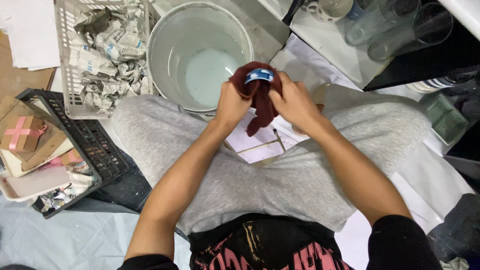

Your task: The person sits cross-legged on the floor and wipes several ceramic mugs and glassware with a maroon cloth. They handle each item one at a time, wiping the exterior and interior, then place the cleaned items on a nearby shelf. The person also folds the cloth and handles crumpled newspaper at the end.

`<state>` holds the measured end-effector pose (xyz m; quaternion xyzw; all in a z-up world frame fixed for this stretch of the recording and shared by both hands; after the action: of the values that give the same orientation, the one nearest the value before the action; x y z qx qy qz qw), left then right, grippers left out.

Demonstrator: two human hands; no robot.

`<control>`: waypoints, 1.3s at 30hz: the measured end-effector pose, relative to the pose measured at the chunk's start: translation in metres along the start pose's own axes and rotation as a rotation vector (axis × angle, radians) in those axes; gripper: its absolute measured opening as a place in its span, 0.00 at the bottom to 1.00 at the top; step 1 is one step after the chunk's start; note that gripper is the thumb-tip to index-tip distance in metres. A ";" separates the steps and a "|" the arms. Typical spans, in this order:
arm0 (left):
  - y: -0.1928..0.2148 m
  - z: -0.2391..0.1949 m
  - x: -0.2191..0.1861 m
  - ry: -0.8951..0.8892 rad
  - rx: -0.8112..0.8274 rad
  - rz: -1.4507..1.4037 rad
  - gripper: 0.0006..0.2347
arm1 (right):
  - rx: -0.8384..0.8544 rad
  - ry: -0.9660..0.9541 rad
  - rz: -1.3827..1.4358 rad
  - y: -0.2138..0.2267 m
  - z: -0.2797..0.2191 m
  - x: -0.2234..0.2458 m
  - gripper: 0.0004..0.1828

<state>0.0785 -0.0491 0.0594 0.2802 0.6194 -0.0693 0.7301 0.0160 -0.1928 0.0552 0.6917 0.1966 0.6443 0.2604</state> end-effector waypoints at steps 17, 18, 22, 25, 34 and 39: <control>-0.017 0.009 0.059 0.250 0.159 -0.409 0.17 | 0.109 -0.208 0.253 0.008 -0.014 0.016 0.31; -0.017 0.008 0.059 0.258 0.170 -0.430 0.19 | 0.122 -0.185 0.257 0.008 -0.014 0.022 0.30; -0.004 0.010 0.064 0.268 0.085 -0.104 0.16 | 0.125 0.018 0.216 0.012 -0.009 0.042 0.28; -0.003 0.013 0.056 0.114 0.040 -0.098 0.07 | 0.159 -0.092 0.183 0.015 -0.009 0.030 0.25; -0.035 -0.004 0.044 0.148 0.266 -0.478 0.19 | -0.046 0.260 -0.064 0.055 -0.023 0.041 0.25; -0.038 -0.011 0.044 0.361 0.320 -0.627 0.27 | 0.107 -0.014 0.352 0.037 -0.020 0.009 0.24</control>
<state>0.0619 -0.0651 0.0049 0.1954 0.7747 -0.3341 0.5000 -0.0056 -0.2148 0.0855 0.7328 0.1048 0.6637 0.1077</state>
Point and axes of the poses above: each hand's wrist, its own z-axis towards the middle knuckle, its own y-axis out of the back of the hand, x = y × z, the point moved 8 cm from there along z, towards the middle knuckle, and after that the axes turned 1 degree about y, right-handed, at the moved point
